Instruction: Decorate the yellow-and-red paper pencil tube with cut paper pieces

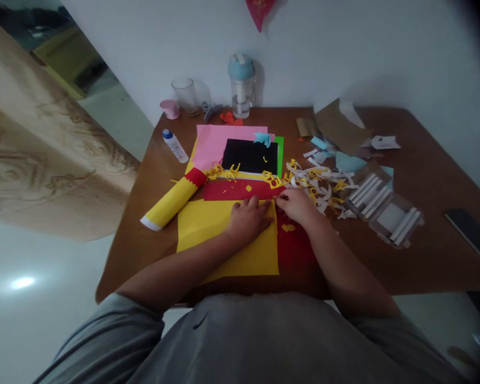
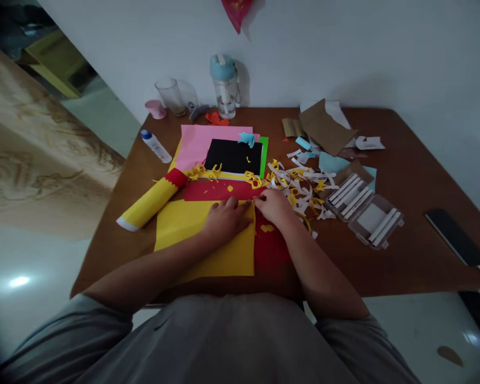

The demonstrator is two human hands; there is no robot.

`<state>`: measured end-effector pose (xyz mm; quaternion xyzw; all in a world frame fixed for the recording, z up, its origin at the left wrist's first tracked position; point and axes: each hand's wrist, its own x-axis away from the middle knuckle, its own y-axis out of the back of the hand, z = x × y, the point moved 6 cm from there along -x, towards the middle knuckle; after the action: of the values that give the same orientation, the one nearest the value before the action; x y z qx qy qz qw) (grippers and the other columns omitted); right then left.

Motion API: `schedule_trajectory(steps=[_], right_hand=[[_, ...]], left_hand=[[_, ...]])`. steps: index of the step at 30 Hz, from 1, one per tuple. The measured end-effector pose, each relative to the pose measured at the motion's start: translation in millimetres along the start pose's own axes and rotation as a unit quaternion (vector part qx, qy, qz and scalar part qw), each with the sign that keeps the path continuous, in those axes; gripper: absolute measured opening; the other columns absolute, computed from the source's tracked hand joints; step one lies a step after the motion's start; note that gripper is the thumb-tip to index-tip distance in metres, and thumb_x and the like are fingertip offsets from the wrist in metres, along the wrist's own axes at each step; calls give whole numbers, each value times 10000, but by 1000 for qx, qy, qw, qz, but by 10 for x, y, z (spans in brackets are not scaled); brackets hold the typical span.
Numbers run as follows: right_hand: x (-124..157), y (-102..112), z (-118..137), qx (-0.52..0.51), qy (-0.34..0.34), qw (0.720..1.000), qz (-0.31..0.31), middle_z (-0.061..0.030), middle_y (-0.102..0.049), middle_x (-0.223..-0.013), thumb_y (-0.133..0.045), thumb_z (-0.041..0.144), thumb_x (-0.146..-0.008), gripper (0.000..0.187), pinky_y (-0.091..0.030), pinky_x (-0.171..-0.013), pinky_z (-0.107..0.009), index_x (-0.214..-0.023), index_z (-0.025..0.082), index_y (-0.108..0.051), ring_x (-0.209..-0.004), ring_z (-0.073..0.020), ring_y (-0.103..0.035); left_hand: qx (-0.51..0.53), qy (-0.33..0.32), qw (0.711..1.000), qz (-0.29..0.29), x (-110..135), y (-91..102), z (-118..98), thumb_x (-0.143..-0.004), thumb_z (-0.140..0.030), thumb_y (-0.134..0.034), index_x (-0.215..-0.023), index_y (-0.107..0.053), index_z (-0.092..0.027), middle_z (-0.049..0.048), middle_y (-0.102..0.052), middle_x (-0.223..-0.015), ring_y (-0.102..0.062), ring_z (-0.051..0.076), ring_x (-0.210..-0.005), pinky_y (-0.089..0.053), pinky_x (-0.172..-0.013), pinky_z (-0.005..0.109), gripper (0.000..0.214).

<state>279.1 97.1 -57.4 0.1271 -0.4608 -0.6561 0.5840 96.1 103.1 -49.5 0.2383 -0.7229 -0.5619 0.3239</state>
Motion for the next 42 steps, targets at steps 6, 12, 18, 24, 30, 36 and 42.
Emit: schedule_trajectory(steps=[6,12,18,24,30,36,42], right_hand=[[5,14,72,76,17,997,-16,-79,-799,-810,-743,371,-1089,307,-412,-712,-329,-858,199,-851,-799,-218,-708],[-31,-9,74,109,21,994,-9,-87,-795,-840,-729,368,-1081,319,-384,-702,-349,-842,198,-853,-792,-217,-678],[-68,-15,60,98,-2,995,12,-72,-766,-757,-724,373,-1069,321,-431,-704,-331,-821,206,-842,-756,-215,-713],[-86,-18,52,79,-34,995,42,-39,-779,-795,-748,415,-1130,341,-558,-756,-317,-881,192,-815,-778,-202,-759],[-104,-79,-8,55,-67,993,85,-38,-829,-1051,-754,529,-1180,359,-705,-852,-371,-1145,176,-803,-876,-183,-795],[-150,-142,-64,30,-90,991,94,-77,-829,-1220,-771,482,-1177,321,-726,-886,-386,-1294,183,-794,-986,-205,-812],[-180,-159,-78,11,-101,990,101,-106,-812,-1350,-789,467,-1165,354,-730,-977,-448,-1383,188,-779,-1117,-246,-818]], left_hand=[[-7,-13,1000,9,-5,14,7,-1200,-564,-596,-1798,-541,-297,201,-688,-1553,-698,389,-1401,-559,-1093,514,657],[-13,-23,1000,13,-6,2,20,-1206,-561,-574,-1808,-522,-257,210,-702,-1544,-696,405,-1402,-559,-1074,519,677],[-21,-26,999,13,-10,-22,13,-1209,-573,-572,-1818,-494,-267,206,-709,-1539,-693,397,-1398,-540,-1073,500,687],[-28,-32,999,15,-7,-35,-2,-1221,-541,-550,-1841,-467,-236,226,-695,-1574,-682,412,-1406,-534,-1082,522,696],[-26,-44,999,6,-34,-57,28,-1217,-561,-553,-1830,-489,-239,217,-696,-1591,-679,409,-1423,-550,-1081,526,695],[-27,-49,998,-8,-44,-90,52,-1221,-578,-528,-1830,-489,-237,209,-699,-1575,-682,406,-1412,-546,-1079,519,699],[-24,-52,998,-15,-43,-80,62,-1221,-588,-518,-1837,-473,-247,203,-711,-1545,-672,395,-1433,-529,-1094,498,705]])
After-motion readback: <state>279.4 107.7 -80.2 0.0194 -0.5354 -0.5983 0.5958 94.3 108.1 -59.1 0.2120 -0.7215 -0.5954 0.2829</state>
